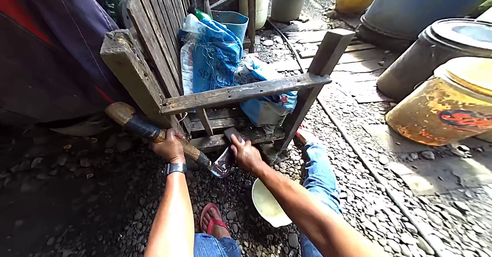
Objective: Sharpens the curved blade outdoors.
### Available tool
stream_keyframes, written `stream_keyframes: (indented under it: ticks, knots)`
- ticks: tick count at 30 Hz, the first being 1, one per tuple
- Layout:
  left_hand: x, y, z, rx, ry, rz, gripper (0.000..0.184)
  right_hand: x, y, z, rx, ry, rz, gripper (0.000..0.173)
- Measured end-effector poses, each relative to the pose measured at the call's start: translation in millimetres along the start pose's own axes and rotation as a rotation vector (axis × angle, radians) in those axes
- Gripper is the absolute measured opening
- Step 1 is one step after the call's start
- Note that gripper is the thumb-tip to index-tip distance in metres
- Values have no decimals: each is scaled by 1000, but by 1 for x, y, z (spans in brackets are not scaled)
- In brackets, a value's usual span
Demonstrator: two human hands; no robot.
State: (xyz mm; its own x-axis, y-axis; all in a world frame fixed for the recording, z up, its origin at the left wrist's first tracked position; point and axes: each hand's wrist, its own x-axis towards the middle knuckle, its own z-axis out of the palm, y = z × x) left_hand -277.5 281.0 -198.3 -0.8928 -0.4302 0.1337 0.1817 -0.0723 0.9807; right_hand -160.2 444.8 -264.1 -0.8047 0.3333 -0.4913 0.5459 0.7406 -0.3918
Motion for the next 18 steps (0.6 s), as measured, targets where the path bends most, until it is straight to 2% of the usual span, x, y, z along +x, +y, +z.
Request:
stream_keyframes:
  ticks: [3,5,9,14,18]
  knots:
    - [2,-2,1,-16,-3,14,11,-18,18,21,-61,-6,-78,58]
    - [2,-1,2,-10,-2,27,12,-7,16,11,-30,22,-70,58]
    - [1,0,2,12,5,13,11,19,0,-18,46,-20,64,56]
    - [3,-1,3,-18,-7,6,10,-9,37,7,-79,27,-77,58]
    - [1,-2,2,11,-8,14,11,15,27,-18,-40,-12,11,56]
